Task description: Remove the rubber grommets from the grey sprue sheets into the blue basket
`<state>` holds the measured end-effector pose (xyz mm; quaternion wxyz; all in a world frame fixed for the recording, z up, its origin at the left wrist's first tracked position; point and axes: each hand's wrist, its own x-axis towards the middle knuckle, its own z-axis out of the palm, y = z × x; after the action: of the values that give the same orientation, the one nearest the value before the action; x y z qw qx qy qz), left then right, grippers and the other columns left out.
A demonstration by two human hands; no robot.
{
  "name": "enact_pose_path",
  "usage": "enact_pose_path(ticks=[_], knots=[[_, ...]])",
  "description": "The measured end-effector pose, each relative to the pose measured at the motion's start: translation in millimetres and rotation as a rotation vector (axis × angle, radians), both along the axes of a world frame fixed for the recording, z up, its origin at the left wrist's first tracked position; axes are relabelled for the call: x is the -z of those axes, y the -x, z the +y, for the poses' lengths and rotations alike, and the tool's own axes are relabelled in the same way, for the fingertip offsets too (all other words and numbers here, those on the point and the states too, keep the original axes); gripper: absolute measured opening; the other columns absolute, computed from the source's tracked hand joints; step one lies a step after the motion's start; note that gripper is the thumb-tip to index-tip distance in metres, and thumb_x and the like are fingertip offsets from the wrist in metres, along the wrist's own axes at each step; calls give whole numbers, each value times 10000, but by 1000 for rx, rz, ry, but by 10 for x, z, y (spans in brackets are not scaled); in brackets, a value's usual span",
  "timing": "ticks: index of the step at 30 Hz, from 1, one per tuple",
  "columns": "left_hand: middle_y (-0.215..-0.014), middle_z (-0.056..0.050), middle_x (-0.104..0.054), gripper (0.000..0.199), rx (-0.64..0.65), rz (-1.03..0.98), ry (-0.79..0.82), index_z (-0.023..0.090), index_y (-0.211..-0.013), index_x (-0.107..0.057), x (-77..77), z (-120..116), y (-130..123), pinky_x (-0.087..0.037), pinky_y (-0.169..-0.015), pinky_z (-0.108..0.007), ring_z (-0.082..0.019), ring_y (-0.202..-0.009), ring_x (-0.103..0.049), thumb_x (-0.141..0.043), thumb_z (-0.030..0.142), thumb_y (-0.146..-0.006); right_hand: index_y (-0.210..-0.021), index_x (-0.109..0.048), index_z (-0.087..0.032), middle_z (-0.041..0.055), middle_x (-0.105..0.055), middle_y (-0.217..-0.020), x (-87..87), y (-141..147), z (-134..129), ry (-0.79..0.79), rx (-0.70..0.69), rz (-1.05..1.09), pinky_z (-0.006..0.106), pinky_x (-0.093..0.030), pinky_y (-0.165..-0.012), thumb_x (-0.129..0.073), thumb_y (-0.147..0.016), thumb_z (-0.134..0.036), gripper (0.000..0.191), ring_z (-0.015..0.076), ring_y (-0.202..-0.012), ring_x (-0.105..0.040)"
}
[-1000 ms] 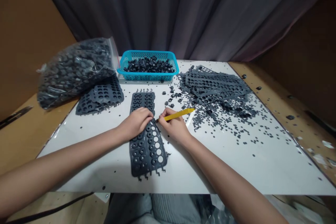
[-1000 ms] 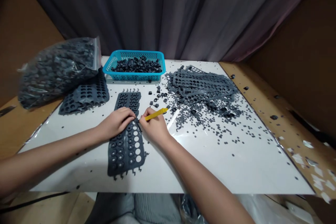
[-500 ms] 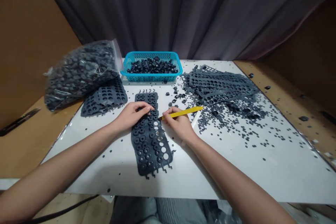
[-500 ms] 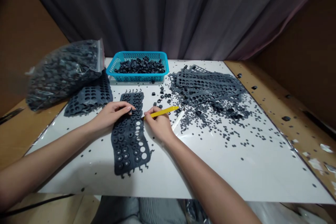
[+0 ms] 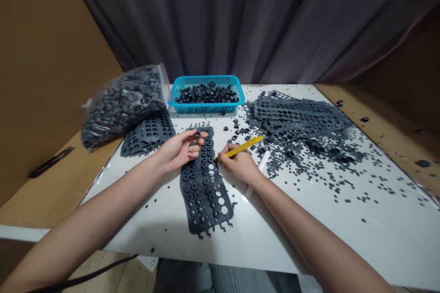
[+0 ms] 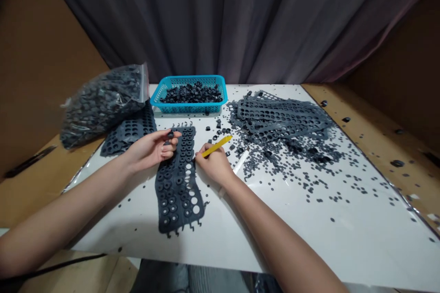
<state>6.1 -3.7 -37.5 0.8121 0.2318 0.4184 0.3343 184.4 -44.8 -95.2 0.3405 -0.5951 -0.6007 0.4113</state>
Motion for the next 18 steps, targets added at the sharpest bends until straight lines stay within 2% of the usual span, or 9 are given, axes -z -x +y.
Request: enact_pose_path(ticks=[7,10,13,18], knots=[[-602,-21,-491,304,44,-88,83,57,-829,-616,-17,-58,-14,-307,-355,-149,-47,-401,-358,-354,198,-894,-617,-470,-199,-19,-549,-540,-26,0,-26,15,8,-7,247,-371,-547,-498,-741,-283,152,131,-520,-499],[-651,-59,-546,289,33,-67,40,48,-856,-618,-3,-44,-14,-368,-378,-168,-73,-446,-432,-351,158,-852,-616,-472,-200,-21,-544,-539,-34,2,-32,8,15,-14,246,-368,-554,-499,-738,-278,147,132,-528,-496],[-729,-113,-613,305,-18,0,-47,24,-910,-617,26,-1,-10,-447,-428,-199,-112,-522,-522,-355,147,-814,-618,-470,-201,-22,-542,-541,-35,5,-35,2,11,-16,243,-364,-557,-502,-733,-268,137,131,-537,-494],[-863,-181,-673,403,49,-2,18,-25,-1130,-535,94,56,-13,-538,-613,-235,-162,-702,-637,-365,88,-783,-618,-475,-198,-17,-550,-546,-28,5,-24,0,11,-23,245,-362,-557,-495,-732,-259,131,132,-538,-496]])
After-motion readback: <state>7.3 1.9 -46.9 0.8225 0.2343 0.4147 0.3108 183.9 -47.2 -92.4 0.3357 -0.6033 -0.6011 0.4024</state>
